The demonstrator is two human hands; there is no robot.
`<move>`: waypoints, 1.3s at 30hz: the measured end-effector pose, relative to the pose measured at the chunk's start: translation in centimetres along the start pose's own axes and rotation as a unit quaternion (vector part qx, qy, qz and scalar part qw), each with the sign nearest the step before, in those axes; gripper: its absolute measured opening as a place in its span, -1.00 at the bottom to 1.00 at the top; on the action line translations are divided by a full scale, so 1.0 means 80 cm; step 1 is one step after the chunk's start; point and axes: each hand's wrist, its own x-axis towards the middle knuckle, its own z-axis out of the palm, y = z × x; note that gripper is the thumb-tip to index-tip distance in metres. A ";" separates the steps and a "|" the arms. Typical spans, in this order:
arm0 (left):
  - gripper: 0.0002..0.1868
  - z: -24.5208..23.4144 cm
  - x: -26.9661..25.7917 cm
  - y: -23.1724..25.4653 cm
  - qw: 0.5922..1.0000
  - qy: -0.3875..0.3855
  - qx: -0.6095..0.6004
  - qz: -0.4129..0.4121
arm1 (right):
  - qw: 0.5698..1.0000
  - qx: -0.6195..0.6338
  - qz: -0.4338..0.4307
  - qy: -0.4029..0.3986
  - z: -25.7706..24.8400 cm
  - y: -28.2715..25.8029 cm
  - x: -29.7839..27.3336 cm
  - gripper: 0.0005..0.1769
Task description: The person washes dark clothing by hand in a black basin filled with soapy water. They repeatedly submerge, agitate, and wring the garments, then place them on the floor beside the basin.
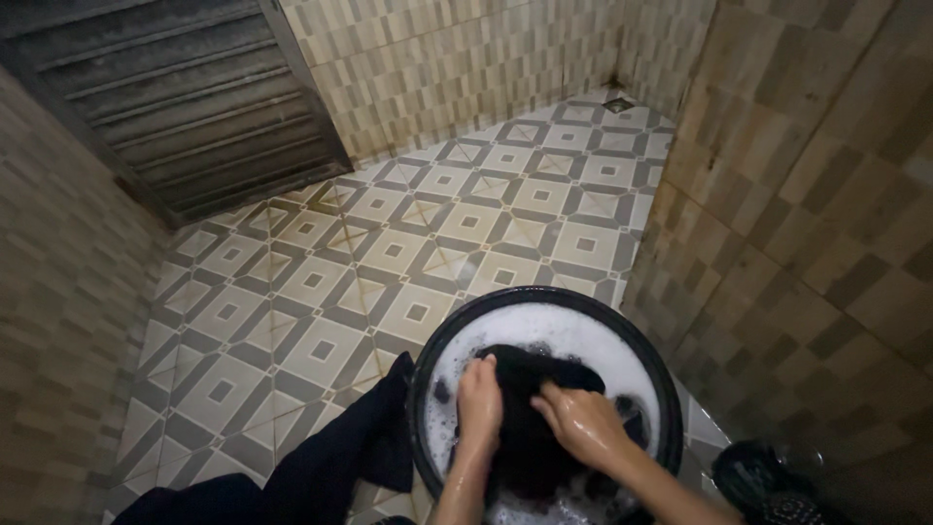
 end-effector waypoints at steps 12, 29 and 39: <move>-0.57 0.004 0.010 -0.024 0.972 -0.041 -0.189 -0.135 | 0.986 -0.081 -0.135 -0.062 0.053 0.062 -0.004 -0.49; -0.60 -0.067 0.021 0.022 0.951 0.025 0.300 0.069 | 0.954 0.286 0.034 0.081 -0.094 0.024 0.022 -0.78; -0.51 -0.025 -0.047 0.125 0.949 -0.115 0.132 0.264 | 0.909 0.396 -0.002 0.127 -0.066 0.036 0.039 -0.80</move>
